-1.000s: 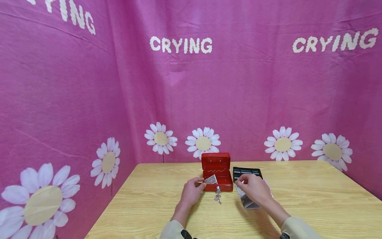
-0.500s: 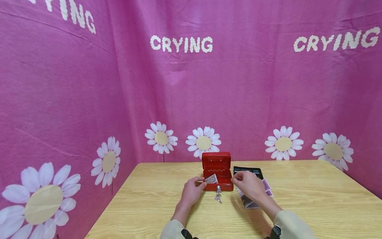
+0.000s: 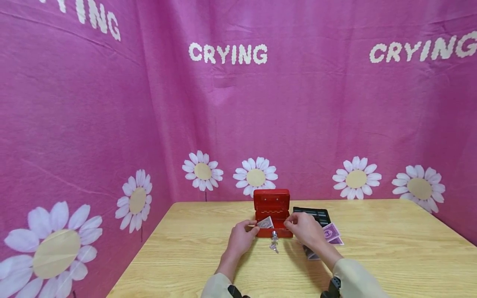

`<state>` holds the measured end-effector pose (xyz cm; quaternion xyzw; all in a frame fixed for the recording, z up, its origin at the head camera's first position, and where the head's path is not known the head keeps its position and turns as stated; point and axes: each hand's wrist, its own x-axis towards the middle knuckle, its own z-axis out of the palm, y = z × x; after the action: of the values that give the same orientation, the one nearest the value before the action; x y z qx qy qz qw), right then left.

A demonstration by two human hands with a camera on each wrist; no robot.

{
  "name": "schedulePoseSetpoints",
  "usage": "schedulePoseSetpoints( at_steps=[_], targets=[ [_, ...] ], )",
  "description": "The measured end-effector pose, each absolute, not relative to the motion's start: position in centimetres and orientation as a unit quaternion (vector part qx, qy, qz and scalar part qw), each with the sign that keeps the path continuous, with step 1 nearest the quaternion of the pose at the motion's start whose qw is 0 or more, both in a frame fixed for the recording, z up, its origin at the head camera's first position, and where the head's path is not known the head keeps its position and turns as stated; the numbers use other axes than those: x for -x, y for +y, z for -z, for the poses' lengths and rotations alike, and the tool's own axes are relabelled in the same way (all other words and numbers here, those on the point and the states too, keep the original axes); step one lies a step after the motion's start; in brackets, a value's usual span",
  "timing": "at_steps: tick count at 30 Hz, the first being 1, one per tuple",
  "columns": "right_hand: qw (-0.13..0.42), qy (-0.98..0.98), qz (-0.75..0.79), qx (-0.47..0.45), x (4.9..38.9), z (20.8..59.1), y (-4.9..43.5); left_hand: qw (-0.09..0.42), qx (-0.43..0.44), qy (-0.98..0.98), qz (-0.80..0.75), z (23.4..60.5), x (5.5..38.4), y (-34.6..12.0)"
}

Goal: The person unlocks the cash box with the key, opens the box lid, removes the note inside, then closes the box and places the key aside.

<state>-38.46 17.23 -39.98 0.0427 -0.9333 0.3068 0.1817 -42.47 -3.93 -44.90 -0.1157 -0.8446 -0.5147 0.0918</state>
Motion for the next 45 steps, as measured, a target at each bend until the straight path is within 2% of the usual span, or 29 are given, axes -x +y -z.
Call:
schedulePoseSetpoints(
  at_steps=[22,34,45],
  targets=[
    [0.161,-0.936,-0.311,-0.026,40.0,41.4,16.4,0.08,0.108,-0.844,0.519,44.7,42.2,-3.6],
    [0.177,-0.933,-0.313,-0.027,40.7,42.0,16.1,0.085,0.107,-0.848,0.513,44.6,42.0,-3.5],
    [0.168,-0.934,-0.315,-0.019,41.7,42.2,15.4,0.089,0.104,-0.849,0.51,44.7,42.2,-3.8]
  ],
)
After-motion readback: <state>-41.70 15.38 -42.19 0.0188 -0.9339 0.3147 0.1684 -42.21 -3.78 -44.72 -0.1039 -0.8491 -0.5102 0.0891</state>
